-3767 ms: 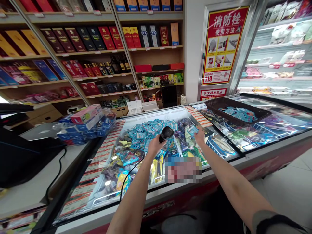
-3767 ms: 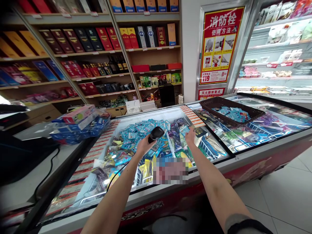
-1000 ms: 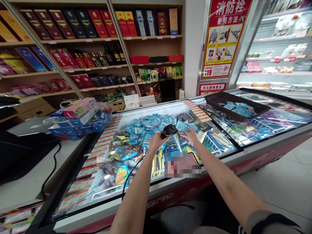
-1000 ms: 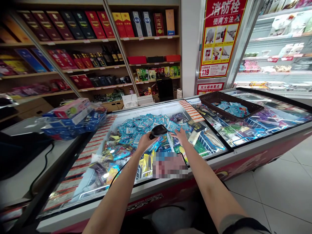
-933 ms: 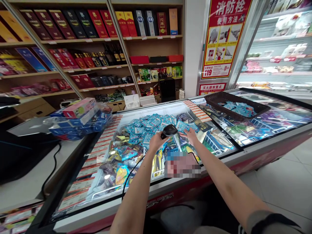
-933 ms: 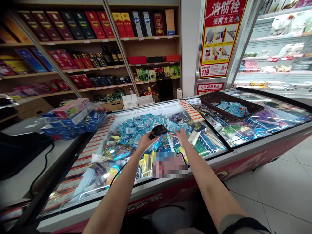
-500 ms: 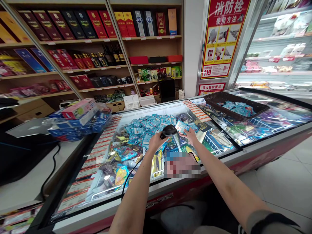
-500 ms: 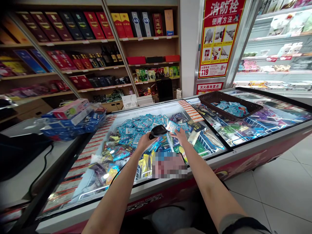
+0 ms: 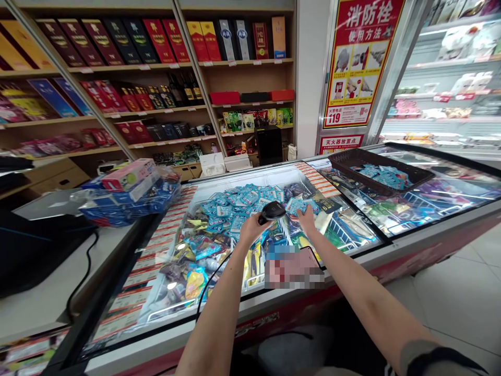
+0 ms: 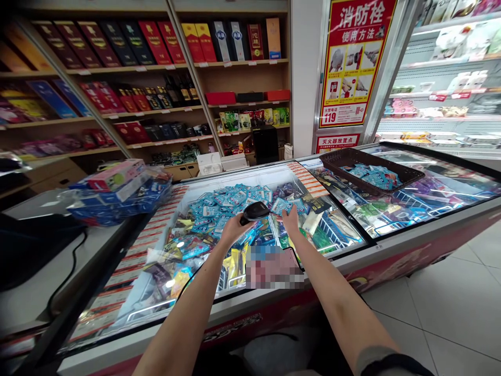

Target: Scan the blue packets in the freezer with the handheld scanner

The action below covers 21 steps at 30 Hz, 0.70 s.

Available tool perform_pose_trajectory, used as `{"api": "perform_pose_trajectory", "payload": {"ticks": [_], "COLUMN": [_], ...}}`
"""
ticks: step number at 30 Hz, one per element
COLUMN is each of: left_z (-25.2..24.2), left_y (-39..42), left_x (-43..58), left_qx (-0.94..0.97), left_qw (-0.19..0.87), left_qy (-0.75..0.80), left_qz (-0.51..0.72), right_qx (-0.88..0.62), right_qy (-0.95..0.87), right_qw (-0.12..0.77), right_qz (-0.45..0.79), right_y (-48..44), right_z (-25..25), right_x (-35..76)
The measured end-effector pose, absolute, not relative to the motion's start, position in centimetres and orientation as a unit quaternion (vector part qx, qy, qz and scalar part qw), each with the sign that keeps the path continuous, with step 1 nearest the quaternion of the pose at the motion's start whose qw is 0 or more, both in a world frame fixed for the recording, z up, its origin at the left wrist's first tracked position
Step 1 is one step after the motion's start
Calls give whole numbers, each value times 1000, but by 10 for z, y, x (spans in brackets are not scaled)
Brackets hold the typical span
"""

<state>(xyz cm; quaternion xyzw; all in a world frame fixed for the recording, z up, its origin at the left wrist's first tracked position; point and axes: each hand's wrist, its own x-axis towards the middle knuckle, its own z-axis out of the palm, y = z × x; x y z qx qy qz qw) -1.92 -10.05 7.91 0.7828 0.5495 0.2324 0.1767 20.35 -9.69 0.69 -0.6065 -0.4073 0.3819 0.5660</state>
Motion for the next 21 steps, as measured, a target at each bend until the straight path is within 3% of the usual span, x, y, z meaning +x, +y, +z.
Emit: {"api": "perform_pose_trajectory", "payload": {"ticks": [5, 9, 21], "left_z": [77, 76, 74], "left_y": [-97, -95, -92], "left_x": [-22, -22, -23], "left_qx": [781, 773, 768], "left_qw": [180, 185, 192], "left_qy": [543, 551, 553], "left_qz": [251, 254, 260], "right_qx": [-703, -801, -745], "right_qy": [-382, -423, -584], "right_qw": [539, 409, 322], "right_qz": [265, 107, 29], "right_y": [-97, -102, -118], "right_z": [11, 17, 10], "right_x": [221, 250, 257]}}
